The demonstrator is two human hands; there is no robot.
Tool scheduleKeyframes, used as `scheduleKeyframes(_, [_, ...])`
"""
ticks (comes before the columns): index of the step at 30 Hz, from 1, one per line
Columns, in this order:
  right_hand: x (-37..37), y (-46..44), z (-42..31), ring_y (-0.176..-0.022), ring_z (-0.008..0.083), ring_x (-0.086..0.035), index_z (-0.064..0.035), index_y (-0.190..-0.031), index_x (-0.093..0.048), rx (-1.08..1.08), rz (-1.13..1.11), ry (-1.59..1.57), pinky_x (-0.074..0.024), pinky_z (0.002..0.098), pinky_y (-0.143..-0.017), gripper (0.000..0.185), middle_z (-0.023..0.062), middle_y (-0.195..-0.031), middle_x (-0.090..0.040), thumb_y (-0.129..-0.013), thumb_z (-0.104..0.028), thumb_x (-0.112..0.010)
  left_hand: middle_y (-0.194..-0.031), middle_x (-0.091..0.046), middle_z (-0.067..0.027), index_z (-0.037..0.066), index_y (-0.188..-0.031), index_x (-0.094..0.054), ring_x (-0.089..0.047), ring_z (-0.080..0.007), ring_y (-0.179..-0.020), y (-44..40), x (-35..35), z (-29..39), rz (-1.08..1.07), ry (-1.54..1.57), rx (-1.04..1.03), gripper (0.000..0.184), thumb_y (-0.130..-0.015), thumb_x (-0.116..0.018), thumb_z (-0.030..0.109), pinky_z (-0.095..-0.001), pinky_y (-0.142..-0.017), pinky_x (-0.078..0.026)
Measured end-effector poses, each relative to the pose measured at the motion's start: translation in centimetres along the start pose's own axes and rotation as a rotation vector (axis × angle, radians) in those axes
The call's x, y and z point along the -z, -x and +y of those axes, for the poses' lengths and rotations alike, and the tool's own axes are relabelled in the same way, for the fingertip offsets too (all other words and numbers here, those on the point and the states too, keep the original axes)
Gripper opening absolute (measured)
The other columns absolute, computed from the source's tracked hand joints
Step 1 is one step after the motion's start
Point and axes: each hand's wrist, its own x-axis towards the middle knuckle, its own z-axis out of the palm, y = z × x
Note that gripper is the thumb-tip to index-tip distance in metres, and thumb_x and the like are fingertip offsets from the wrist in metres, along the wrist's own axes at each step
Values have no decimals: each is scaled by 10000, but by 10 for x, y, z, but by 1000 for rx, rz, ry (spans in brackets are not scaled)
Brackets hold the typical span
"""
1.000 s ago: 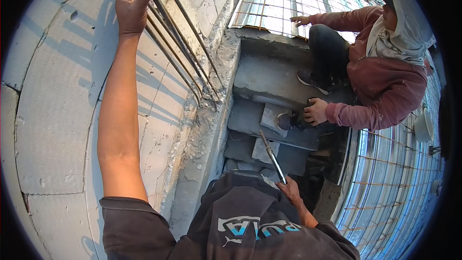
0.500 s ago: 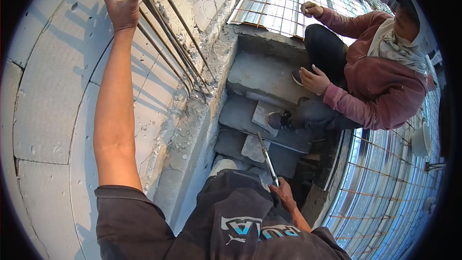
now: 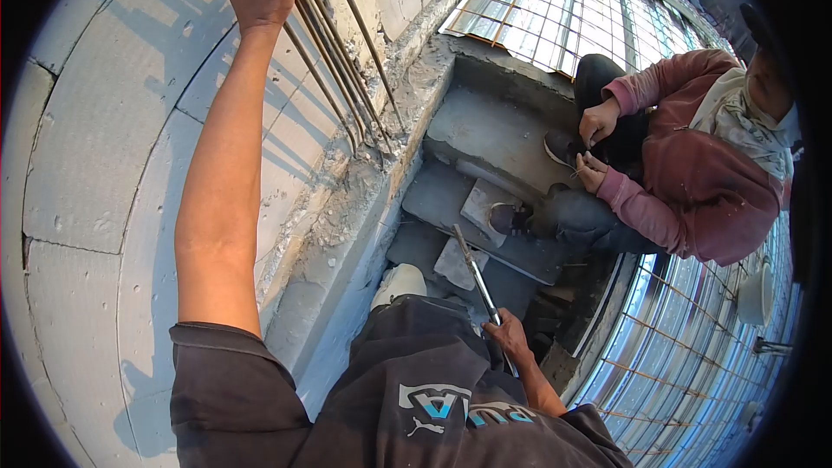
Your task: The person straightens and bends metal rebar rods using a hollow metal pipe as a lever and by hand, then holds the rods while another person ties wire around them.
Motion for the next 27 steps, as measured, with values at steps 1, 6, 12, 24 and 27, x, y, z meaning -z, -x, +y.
scheduleKeyframes(1, [-1, -5, -7, -697, 168, -520, -23, -900, -587, -4, -26, -3, -447, 340, -670, 307, 62, -731, -548, -804, -269, -743, -987, -600, -67, 35, -1180, -412, -597, -117, -815, 0, 2, -1, 2, -18, 18, 338, -900, -600, 47, -254, -712, -502])
scheduleKeyframes(6, [-5, -25, -49, -716, 187, -554, -16, -927, -587, -19, -69, 0, -460, 355, -692, 331, 82, -748, -582, -814, -289, -735, -763, -579, -4, 44, -1048, -515, -533, -71, -601, -4, 3, -5, -1, -16, -53, 136, -937, -583, 85, -236, -543, -456])
scheduleKeyframes(12, [-8, -33, -77, -623, 163, -597, -21, -1013, -615, -114, -105, -114, -473, 349, -598, 325, 65, -695, -597, -828, -263, -729, -806, -585, -18, 57, -1117, -455, -547, -82, -628, -8, -2, -23, -7, 57, -148, 210, -945, -576, 64, -238, -555, -464])
scheduleKeyframes(24, [37, -69, -144, -537, 133, -463, -52, -828, -526, 83, -48, -418, -398, 323, -504, 319, 26, -652, -498, -852, -317, -701, -786, -562, -32, 50, -1059, -414, -536, -99, -649, -1, -1, -20, 62, -140, -139, 215, -904, -563, 48, -256, -589, -462])
scheduleKeyframes(27, [27, -103, -114, -497, 103, -466, -63, -836, -545, 131, 140, -235, -368, 293, -456, 275, -9, -602, -472, -872, -292, -693, -815, -562, -35, 50, -1057, -419, -538, -98, -674, -2, -3, -20, 98, -143, -134, 219, -902, -572, 47, -251, -612, -462])
